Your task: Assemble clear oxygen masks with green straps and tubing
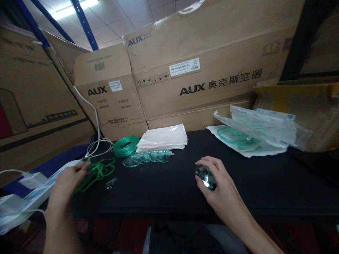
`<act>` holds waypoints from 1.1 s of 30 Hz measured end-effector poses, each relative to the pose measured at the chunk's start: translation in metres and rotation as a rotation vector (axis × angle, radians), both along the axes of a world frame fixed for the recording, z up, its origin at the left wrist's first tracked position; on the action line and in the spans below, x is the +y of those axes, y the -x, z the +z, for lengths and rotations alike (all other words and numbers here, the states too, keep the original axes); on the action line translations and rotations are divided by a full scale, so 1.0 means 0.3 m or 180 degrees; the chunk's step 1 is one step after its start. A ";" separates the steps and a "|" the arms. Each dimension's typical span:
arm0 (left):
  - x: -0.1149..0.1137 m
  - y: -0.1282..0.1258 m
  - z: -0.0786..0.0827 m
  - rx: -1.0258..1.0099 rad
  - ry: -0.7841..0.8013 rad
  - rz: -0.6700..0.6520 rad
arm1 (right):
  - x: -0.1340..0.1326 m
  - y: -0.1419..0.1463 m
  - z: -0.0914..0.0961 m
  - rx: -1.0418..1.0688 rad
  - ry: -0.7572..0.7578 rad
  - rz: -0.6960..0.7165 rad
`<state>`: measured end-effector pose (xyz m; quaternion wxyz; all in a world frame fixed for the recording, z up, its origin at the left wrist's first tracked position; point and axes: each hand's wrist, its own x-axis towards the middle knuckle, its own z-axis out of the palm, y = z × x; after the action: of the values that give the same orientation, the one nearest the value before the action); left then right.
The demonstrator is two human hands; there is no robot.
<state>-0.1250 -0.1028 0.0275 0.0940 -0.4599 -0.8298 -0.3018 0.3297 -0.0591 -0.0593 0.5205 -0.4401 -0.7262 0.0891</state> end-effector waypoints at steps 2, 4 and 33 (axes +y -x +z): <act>0.000 -0.027 0.009 -0.0252 0.0120 0.0021 | -0.002 0.000 0.002 0.0017 0.0024 0.0038; -0.003 -0.053 0.014 -0.0350 0.0047 -0.0029 | -0.007 -0.001 0.007 0.0050 0.0072 0.0098; 0.104 -0.829 -0.103 -0.1105 -0.0137 -0.3733 | -0.033 -0.002 0.071 0.1025 0.1014 0.1048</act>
<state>0.1238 -0.0716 -0.0033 -0.2150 -0.7822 -0.4353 -0.3904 0.3304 -0.0689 -0.0378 0.5320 -0.3726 -0.6727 0.3544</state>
